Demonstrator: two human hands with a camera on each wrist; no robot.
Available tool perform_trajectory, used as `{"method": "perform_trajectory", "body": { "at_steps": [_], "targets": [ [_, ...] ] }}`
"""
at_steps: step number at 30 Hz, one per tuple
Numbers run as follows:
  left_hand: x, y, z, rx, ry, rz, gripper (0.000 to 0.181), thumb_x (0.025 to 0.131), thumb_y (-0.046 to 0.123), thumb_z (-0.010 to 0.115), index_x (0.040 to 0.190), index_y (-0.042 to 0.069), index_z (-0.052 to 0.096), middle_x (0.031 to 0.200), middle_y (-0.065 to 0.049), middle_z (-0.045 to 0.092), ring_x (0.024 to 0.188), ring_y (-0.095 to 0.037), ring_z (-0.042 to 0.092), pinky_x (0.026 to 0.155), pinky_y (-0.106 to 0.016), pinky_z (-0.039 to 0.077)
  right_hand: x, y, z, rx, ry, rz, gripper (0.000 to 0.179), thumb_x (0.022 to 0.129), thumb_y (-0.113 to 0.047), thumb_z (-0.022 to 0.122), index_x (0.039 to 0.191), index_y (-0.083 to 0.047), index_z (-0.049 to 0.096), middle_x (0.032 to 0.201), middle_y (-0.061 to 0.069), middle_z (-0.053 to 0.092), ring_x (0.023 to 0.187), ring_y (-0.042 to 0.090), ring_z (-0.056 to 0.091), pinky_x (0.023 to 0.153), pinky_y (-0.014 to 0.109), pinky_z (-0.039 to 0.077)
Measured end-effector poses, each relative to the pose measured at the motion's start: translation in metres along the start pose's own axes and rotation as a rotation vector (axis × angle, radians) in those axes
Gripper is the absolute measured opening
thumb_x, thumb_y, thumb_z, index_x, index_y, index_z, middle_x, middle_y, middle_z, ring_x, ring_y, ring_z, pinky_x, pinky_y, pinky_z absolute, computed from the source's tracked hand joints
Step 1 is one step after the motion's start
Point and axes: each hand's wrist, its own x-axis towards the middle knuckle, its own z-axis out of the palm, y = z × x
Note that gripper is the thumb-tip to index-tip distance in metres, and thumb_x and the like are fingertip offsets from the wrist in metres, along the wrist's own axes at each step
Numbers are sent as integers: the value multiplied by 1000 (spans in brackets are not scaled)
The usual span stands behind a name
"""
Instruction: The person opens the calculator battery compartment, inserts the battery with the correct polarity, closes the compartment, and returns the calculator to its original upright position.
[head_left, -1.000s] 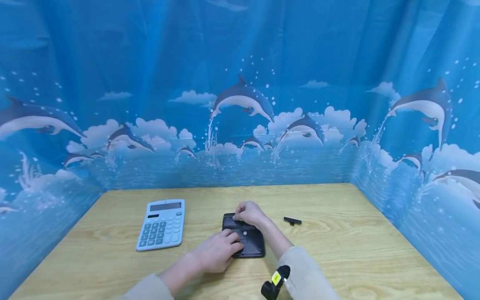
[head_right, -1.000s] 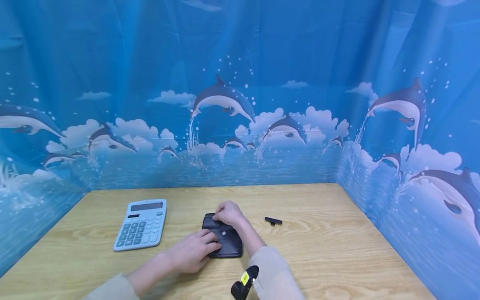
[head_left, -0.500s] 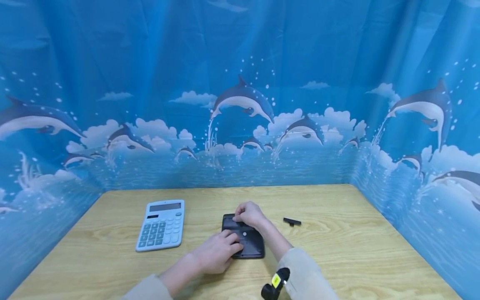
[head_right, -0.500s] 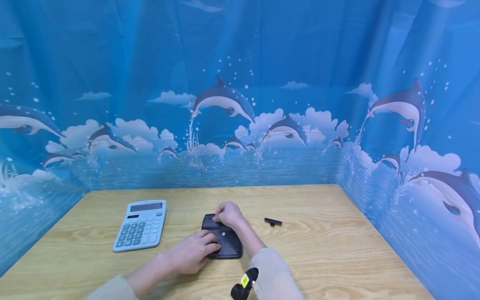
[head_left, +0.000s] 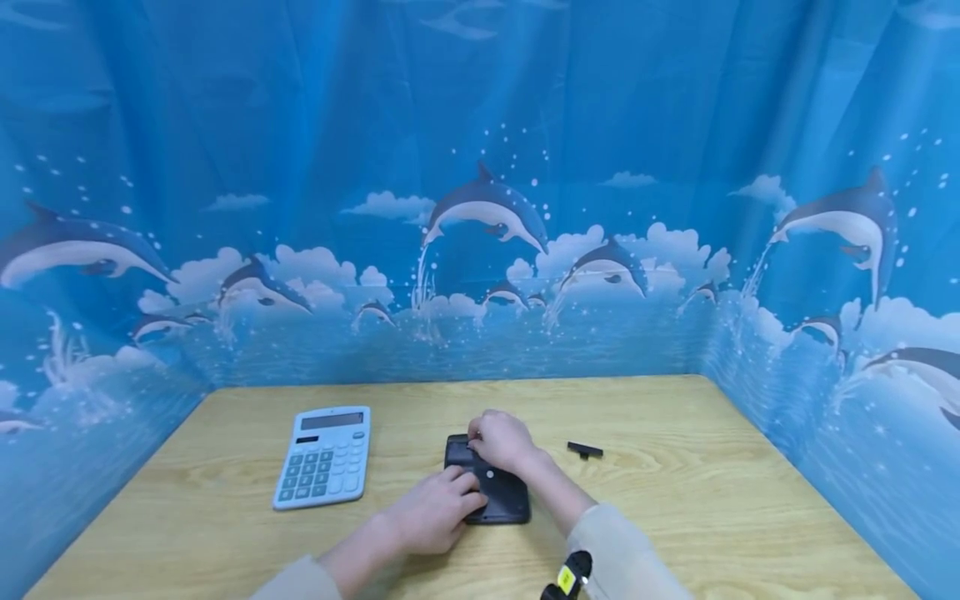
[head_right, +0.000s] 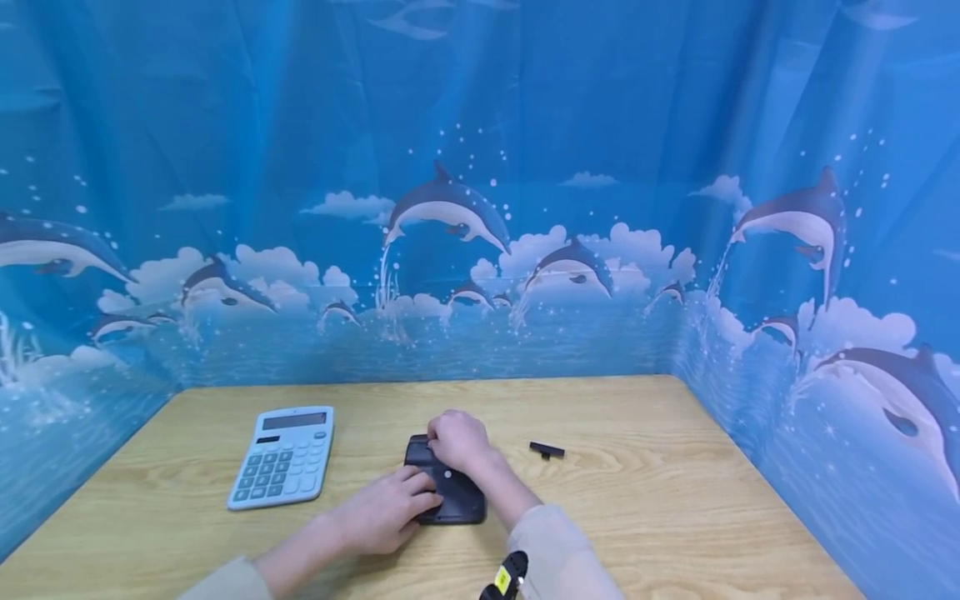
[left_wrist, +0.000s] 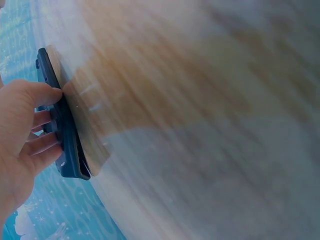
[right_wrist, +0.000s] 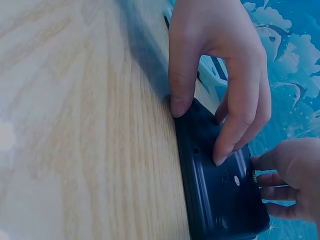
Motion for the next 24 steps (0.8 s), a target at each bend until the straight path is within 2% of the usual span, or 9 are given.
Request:
{"method": "perform_trajectory", "body": {
  "at_steps": [7, 10, 16, 24],
  "targets": [
    [-1, 1, 0, 25, 25, 10, 33, 80, 15, 66, 112, 14, 64, 105, 1, 55, 97, -17, 51, 84, -29, 47, -1, 4, -2, -93, 1, -150, 12, 87, -14, 62, 94, -16, 71, 85, -3, 60, 78, 12, 59, 65, 25, 49],
    [0, 1, -1, 23, 15, 0, 34, 80, 16, 66, 113, 14, 63, 106, 1, 55, 98, -17, 51, 84, -29, 47, -1, 9, -1, -103, -12, -194, 15, 88, -13, 60, 97, -17, 71, 88, -3, 60, 81, 12, 59, 68, 25, 49],
    [1, 1, -1, 25, -7, -13, 34, 80, 17, 66, 114, 15, 63, 107, 1, 56, 99, -16, 51, 86, -30, 47, -2, 15, -3, -106, -43, -225, 21, 86, -9, 59, 102, -16, 71, 93, -2, 60, 87, 13, 58, 75, 26, 50],
    [1, 0, 1, 32, -7, -9, 34, 81, 17, 66, 115, 15, 63, 106, 1, 55, 98, -17, 51, 85, -30, 47, -4, 16, -4, -110, -62, -247, 21, 86, -8, 60, 103, -15, 71, 94, -2, 60, 88, 13, 58, 76, 26, 50]
  ]
}}
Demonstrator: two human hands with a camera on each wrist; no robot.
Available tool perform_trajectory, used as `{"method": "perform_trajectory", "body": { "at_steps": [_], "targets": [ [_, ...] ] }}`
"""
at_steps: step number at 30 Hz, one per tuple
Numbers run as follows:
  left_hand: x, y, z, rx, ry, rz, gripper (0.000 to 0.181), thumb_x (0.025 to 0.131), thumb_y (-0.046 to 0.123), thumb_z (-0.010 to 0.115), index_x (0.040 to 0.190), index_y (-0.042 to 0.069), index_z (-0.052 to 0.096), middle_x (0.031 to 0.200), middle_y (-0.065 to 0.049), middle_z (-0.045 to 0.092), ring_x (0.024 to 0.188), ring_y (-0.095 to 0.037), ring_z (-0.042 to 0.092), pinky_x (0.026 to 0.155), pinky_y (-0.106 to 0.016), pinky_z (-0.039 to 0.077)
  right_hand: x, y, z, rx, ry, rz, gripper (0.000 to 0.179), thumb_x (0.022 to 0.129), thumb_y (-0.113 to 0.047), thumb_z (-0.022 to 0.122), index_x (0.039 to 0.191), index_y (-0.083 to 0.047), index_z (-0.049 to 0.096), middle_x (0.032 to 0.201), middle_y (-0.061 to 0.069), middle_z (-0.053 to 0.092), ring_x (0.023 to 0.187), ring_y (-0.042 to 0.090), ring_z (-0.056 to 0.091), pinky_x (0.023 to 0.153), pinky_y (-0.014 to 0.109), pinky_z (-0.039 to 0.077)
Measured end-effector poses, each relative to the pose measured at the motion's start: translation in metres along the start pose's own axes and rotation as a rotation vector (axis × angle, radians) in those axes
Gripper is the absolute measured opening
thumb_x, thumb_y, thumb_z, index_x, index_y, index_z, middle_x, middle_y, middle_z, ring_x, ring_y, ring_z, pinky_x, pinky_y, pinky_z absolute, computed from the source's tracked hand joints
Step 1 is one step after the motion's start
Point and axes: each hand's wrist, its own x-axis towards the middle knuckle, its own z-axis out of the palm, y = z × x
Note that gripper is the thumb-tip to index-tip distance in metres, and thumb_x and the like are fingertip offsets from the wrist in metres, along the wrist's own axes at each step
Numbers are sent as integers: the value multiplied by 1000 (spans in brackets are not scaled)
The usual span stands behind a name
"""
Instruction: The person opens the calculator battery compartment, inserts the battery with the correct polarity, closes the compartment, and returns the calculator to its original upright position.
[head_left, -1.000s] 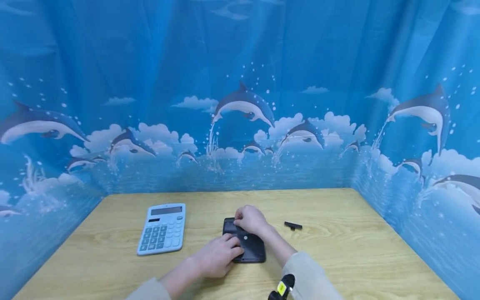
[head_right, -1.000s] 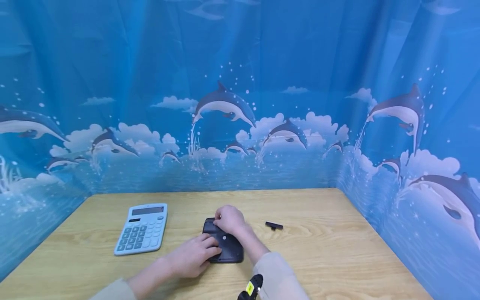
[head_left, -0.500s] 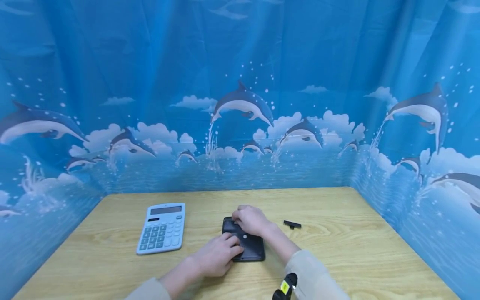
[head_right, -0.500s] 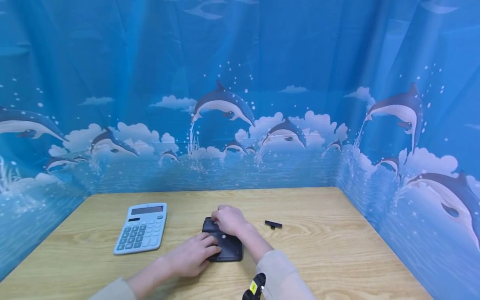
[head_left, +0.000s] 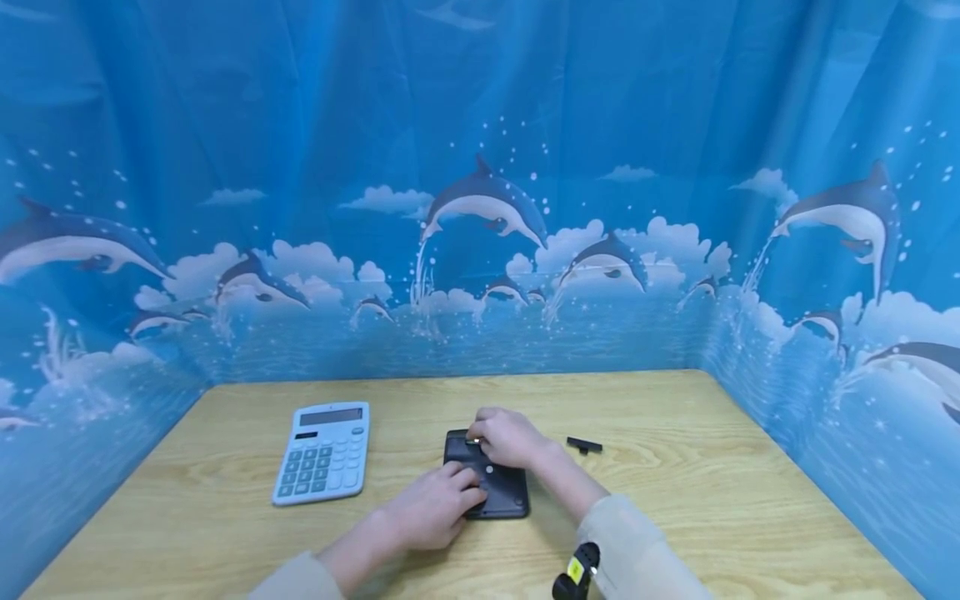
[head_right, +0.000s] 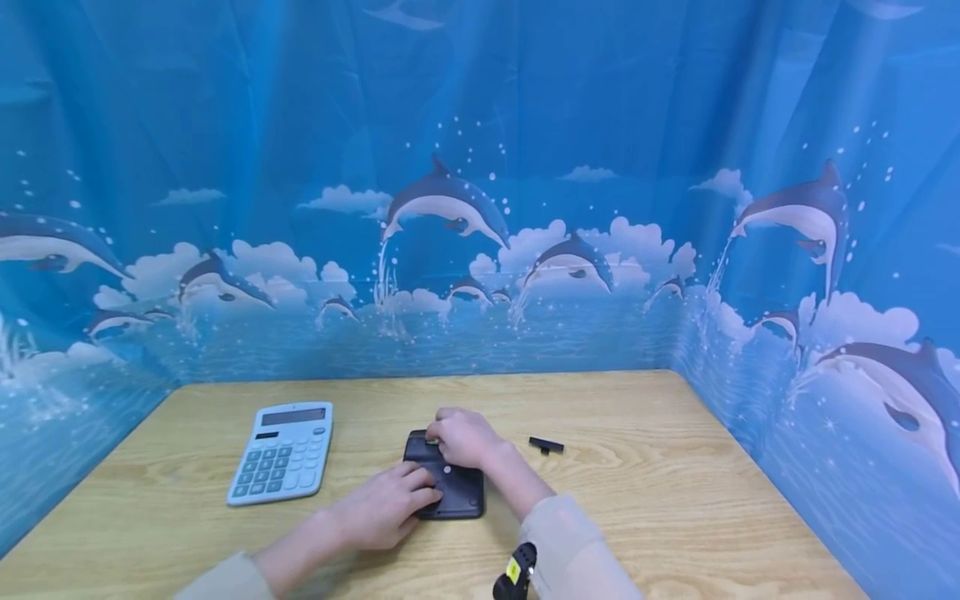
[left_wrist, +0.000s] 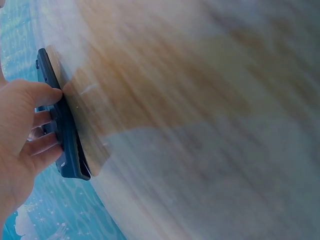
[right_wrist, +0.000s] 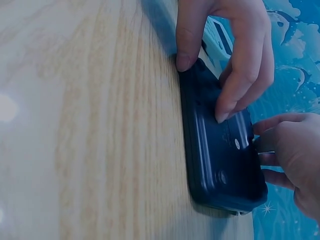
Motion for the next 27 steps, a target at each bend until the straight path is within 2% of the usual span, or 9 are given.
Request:
{"method": "perform_trajectory", "body": {
  "at_steps": [6, 27],
  "targets": [
    [0, 0, -2, -8, -12, -1, 33, 82, 17, 65, 115, 15, 63, 106, 1, 55, 98, -17, 51, 85, -30, 47, 1, 1, 0, -3, 2, -22, 21, 85, -6, 60, 101, -15, 71, 92, -2, 59, 87, 13, 58, 75, 25, 50],
    [1, 0, -2, -31, -35, -12, 33, 84, 19, 64, 117, 16, 62, 108, 1, 55, 100, -17, 51, 87, -31, 47, 1, -1, 0, -12, -24, -1, 24, 87, -5, 58, 104, -16, 70, 95, -2, 58, 90, 13, 57, 79, 27, 49]
  ]
}}
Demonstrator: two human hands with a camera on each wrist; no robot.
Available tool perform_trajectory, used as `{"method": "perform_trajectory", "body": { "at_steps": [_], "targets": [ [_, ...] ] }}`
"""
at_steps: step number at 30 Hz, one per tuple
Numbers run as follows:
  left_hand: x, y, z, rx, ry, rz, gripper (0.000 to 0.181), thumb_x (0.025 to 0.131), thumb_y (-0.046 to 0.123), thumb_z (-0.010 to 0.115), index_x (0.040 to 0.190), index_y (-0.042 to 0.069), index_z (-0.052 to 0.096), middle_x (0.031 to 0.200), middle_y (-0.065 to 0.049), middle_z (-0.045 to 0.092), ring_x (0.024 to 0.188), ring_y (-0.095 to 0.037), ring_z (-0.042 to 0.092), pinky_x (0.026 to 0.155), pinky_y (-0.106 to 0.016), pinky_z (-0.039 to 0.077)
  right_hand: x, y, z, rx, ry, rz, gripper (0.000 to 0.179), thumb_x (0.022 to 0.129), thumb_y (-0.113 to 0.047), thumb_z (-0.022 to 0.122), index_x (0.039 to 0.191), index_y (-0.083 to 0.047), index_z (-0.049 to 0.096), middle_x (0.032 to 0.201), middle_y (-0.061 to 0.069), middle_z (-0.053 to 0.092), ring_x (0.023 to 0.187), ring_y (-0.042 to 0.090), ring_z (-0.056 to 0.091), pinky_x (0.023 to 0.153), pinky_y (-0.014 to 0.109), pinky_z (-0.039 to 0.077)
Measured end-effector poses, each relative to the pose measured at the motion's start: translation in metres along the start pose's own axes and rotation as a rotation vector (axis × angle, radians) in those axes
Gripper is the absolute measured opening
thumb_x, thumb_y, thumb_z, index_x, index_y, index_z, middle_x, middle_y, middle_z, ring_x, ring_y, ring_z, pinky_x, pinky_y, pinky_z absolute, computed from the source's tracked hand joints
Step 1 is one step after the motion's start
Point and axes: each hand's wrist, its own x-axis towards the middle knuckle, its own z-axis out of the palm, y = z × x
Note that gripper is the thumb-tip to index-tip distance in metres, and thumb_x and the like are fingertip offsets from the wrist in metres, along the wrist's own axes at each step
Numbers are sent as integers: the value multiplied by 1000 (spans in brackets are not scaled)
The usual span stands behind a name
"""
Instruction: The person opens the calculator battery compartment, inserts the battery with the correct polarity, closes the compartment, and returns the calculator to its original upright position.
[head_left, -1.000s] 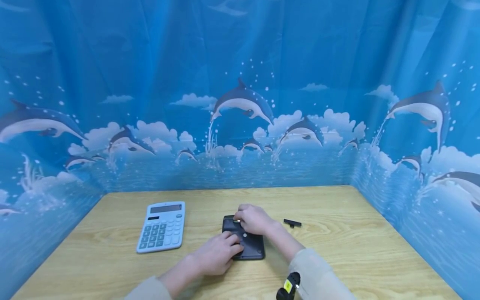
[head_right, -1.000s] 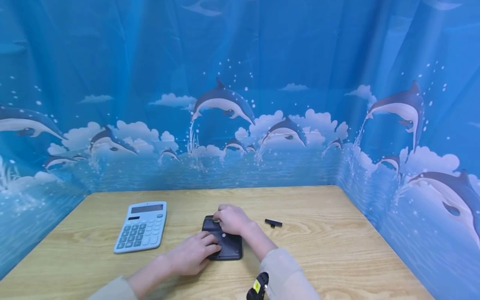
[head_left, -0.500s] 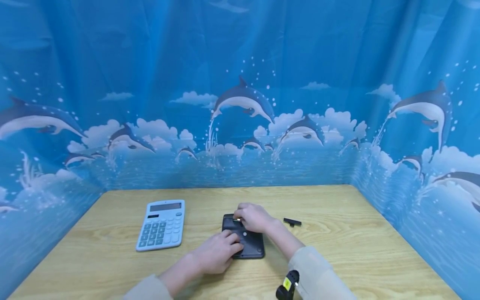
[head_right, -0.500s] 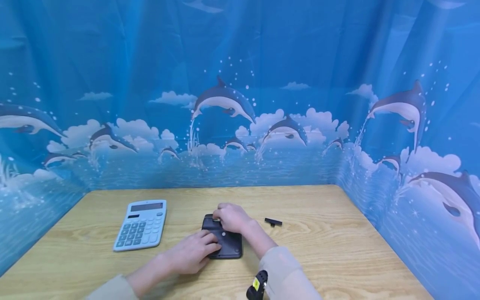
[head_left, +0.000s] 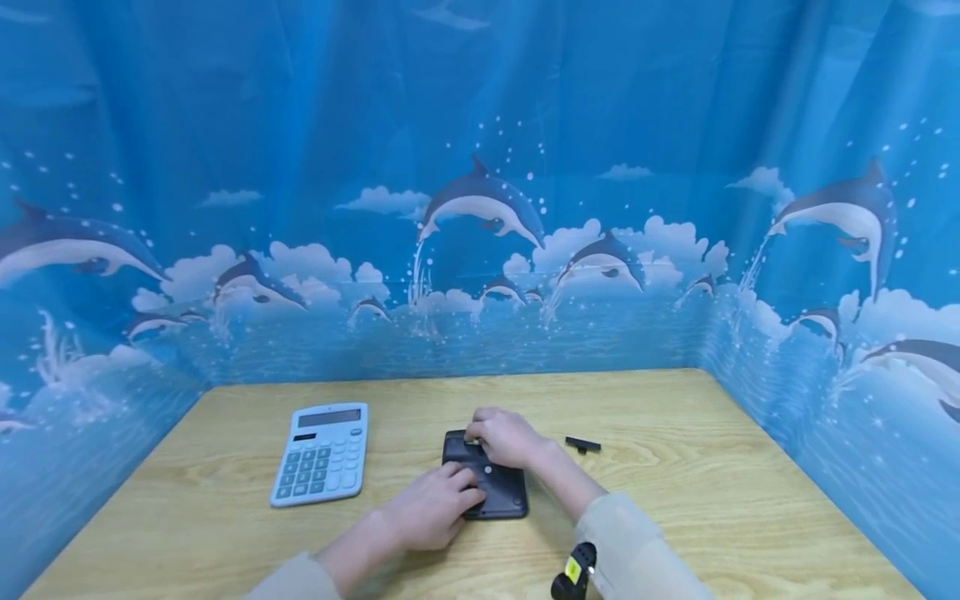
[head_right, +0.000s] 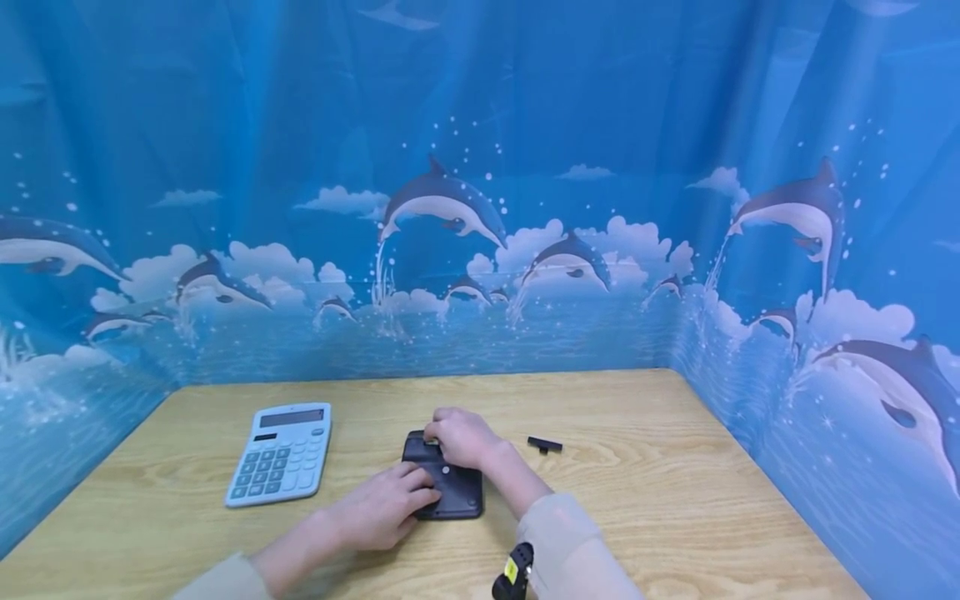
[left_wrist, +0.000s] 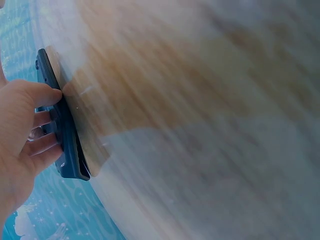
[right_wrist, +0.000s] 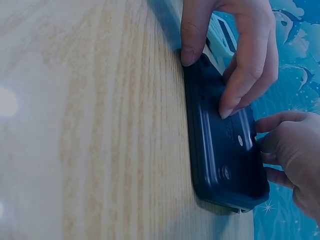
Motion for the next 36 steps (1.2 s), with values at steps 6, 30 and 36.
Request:
{"method": "perform_trajectory", "body": {
  "at_steps": [6, 30, 36],
  "targets": [
    [1, 1, 1, -17, -12, -20, 34, 82, 18, 65, 117, 16, 62, 108, 1, 55, 101, -17, 51, 88, -32, 47, -3, 1, 2, -3, 29, -6, 24, 86, -5, 58, 104, -16, 70, 93, -2, 58, 88, 13, 57, 77, 26, 49],
    [0, 1, 2, -13, 27, -15, 35, 80, 17, 67, 115, 16, 64, 107, 2, 55, 101, -18, 50, 88, -32, 47, -43, 41, -13, 204, 44, 191, 15, 83, -10, 66, 97, -7, 69, 91, 1, 61, 86, 18, 59, 78, 35, 50],
    [-1, 2, 2, -14, 25, -16, 36, 80, 16, 66, 115, 15, 63, 107, 2, 53, 101, -17, 48, 88, -31, 47, -64, 57, -18, 201, 32, 227, 15, 83, -8, 65, 97, -3, 69, 92, 4, 61, 87, 22, 60, 79, 38, 50]
  ]
}}
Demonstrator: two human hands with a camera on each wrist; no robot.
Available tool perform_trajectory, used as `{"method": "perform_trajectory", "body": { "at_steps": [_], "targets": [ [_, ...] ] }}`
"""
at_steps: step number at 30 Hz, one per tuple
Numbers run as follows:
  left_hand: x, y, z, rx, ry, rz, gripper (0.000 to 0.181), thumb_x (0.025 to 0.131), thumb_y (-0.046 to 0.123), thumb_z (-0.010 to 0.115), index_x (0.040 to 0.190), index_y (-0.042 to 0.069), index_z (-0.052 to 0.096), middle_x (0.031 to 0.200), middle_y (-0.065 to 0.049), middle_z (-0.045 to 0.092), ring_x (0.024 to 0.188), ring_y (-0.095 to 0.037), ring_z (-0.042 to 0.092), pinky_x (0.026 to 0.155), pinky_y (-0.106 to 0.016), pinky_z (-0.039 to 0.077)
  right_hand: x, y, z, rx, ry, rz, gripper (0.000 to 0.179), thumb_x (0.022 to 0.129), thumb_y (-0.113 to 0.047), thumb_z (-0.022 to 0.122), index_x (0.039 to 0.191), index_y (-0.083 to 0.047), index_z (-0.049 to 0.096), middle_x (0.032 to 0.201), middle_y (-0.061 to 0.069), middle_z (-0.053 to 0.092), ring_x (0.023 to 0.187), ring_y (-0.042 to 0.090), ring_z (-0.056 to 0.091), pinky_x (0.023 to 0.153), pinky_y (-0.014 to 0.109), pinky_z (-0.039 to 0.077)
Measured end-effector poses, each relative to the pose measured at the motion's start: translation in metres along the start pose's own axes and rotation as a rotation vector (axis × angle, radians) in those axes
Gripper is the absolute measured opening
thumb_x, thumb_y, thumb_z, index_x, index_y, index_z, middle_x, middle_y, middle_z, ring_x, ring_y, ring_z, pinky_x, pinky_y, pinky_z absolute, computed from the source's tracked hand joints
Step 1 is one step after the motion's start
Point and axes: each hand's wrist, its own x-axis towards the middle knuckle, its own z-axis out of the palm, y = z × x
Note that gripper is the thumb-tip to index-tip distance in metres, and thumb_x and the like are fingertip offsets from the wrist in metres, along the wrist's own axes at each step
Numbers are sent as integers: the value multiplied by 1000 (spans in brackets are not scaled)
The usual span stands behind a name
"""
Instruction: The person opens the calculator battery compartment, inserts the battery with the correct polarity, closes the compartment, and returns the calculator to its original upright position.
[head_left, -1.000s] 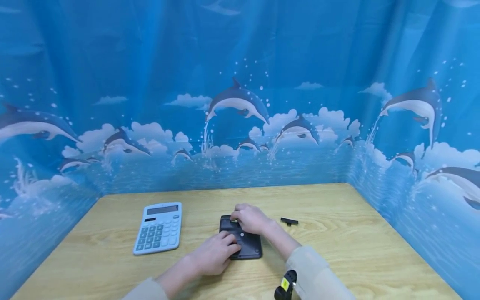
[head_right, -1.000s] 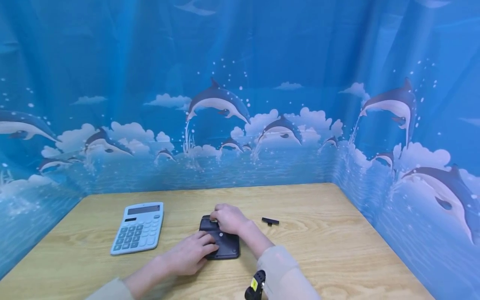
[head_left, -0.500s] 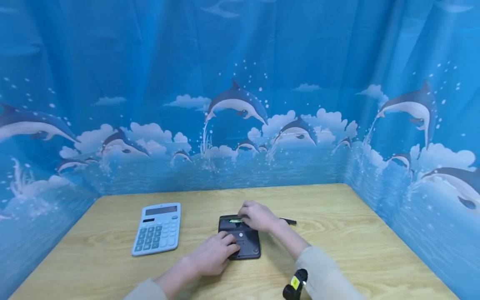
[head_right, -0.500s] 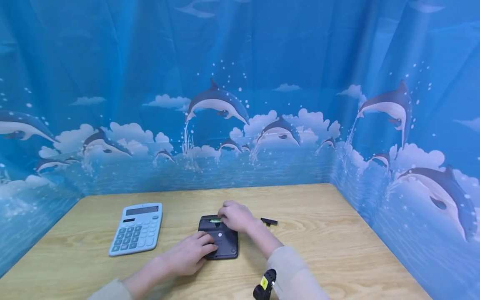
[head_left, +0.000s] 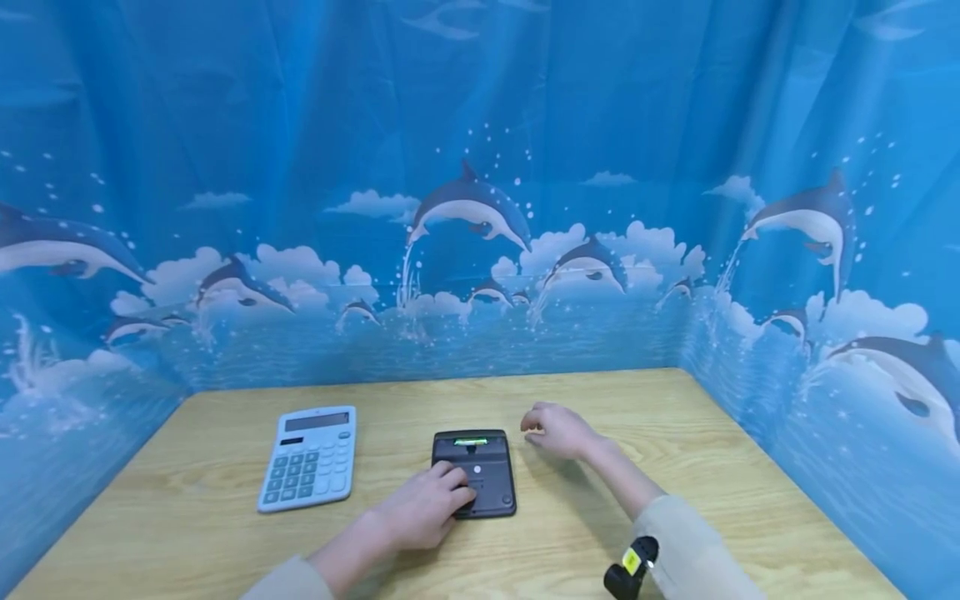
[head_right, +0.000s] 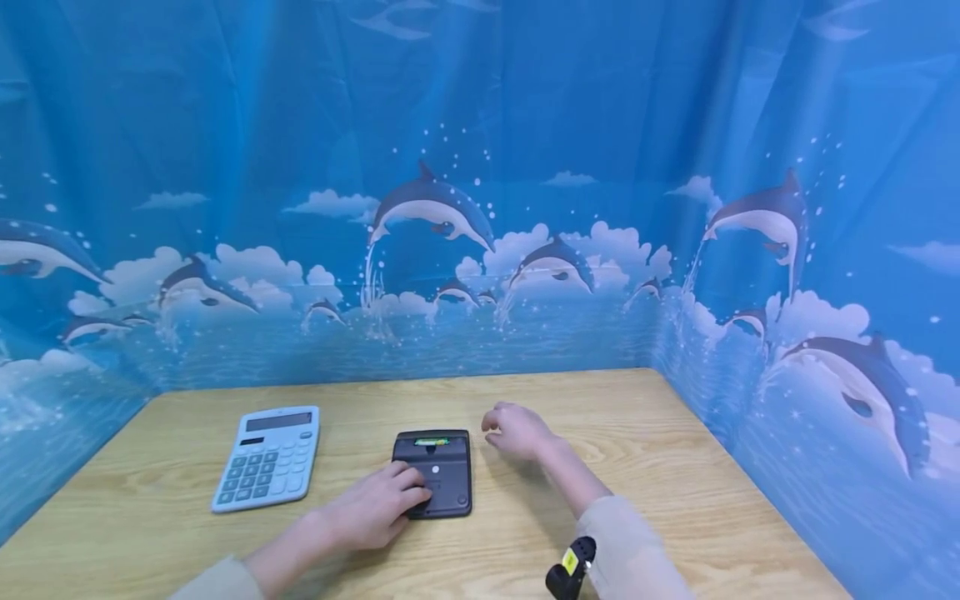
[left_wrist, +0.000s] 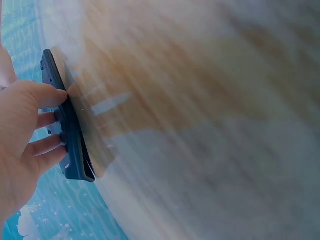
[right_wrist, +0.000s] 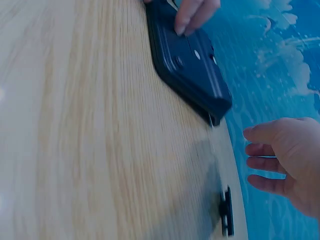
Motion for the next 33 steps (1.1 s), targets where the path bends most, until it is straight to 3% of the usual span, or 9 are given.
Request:
{"method": "perform_trajectory", "body": {
  "at_steps": [8, 16, 33],
  "targets": [
    [1, -3, 0, 9, -3, -12, 36, 82, 16, 65, 118, 14, 62, 112, 0, 54, 104, -19, 48, 91, -32, 46, -19, 22, -12, 21, -21, 116, 16, 83, -7, 66, 98, -3, 68, 92, 3, 61, 87, 21, 59, 77, 37, 50],
    [-1, 0, -1, 7, -15, -7, 36, 82, 16, 64, 118, 14, 62, 112, 0, 54, 104, -19, 49, 90, -33, 46, -36, 29, -10, -91, -62, 171, 17, 77, -14, 73, 91, -7, 67, 85, 0, 58, 80, 20, 57, 73, 40, 50],
    [-2, 0, 2, 15, -2, 8, 36, 82, 17, 65, 118, 15, 62, 111, 1, 54, 103, -18, 49, 88, -32, 47, -42, 40, 2, -161, 1, 98, 15, 78, -16, 73, 77, -12, 58, 76, -4, 49, 66, 12, 48, 59, 31, 44]
  ]
}}
